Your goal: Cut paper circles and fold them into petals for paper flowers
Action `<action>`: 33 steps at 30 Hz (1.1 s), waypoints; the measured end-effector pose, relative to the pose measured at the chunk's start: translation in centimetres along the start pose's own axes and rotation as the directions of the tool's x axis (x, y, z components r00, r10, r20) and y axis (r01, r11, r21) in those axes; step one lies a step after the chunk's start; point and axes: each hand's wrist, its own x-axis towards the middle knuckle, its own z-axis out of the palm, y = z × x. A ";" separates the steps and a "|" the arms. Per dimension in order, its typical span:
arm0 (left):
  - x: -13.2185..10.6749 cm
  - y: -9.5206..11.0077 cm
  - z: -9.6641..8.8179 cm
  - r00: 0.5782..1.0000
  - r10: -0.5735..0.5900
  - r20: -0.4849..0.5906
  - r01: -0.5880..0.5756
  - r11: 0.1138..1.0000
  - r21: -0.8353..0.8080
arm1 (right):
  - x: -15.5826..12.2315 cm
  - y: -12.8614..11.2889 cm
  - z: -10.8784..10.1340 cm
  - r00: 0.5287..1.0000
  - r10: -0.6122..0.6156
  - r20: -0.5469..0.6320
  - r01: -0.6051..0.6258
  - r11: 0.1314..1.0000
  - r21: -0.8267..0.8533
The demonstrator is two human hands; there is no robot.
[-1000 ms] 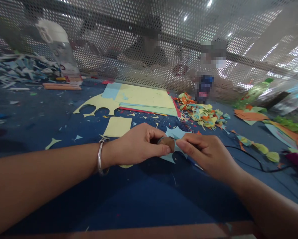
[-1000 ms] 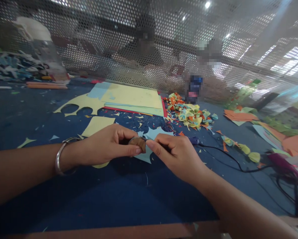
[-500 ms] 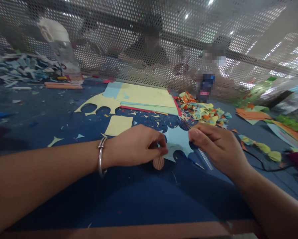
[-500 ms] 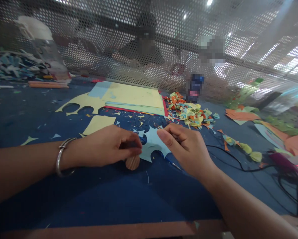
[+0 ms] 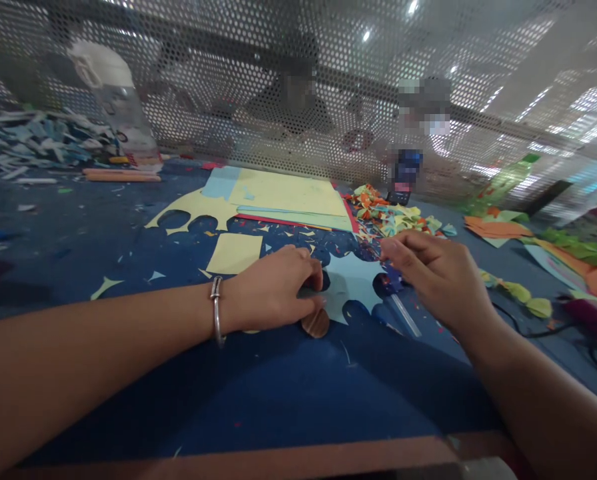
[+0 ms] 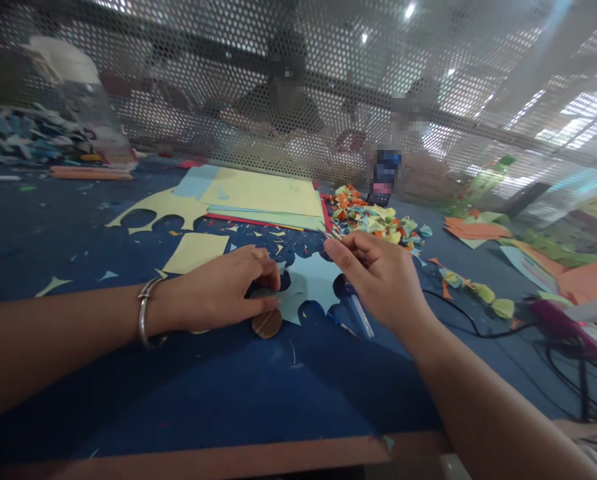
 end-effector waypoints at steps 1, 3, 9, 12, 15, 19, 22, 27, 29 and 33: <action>0.0 0.0 -0.1 1.000 0.004 -0.010 -0.004 1.000 -0.015 | 0.1 0.2 -0.1 1.000 0.001 -0.001 -0.001 1.000 -0.010; 0.1 -0.1 -0.2 0.998 0.029 -0.053 -0.031 0.999 -0.036 | 0.5 0.7 -0.3 1.000 0.007 -0.005 -0.007 0.999 -0.035; 0.0 -0.5 -0.2 0.996 0.071 -0.058 -0.073 0.997 -0.030 | 1.5 3.2 -0.4 0.972 0.101 0.210 -0.077 0.990 -0.118; -0.1 -0.5 -0.1 0.996 0.077 -0.035 -0.078 0.997 -0.015 | 1.6 3.6 -0.2 0.948 0.124 0.294 -0.051 0.969 -0.243; -0.1 -0.5 0.0 0.996 0.082 -0.037 -0.082 0.997 -0.007 | 1.5 3.2 0.0 0.932 0.141 0.333 -0.021 0.941 -0.338; 0.0 -0.4 -0.2 0.997 0.071 -0.022 -0.071 0.998 -0.002 | 1.4 2.4 0.2 0.906 0.211 0.368 -0.026 0.894 -0.448; 0.0 -0.4 -0.2 0.997 0.072 -0.015 -0.072 0.997 0.003 | 1.4 2.2 0.3 0.894 0.226 0.386 -0.007 0.871 -0.492; 0.1 -0.3 -0.2 0.997 0.079 -0.005 -0.079 0.997 0.012 | 1.1 1.7 0.3 0.889 0.224 0.400 0.000 0.873 -0.488; 0.2 -0.4 -0.2 0.997 0.071 -0.003 -0.071 0.997 0.014 | 0.8 1.3 0.1 0.893 0.217 0.395 -0.007 0.882 -0.471; 0.3 -0.5 -0.2 0.999 0.046 -0.006 -0.046 0.999 0.009 | 0.2 0.6 -0.3 0.884 0.215 0.414 -0.020 0.904 -0.427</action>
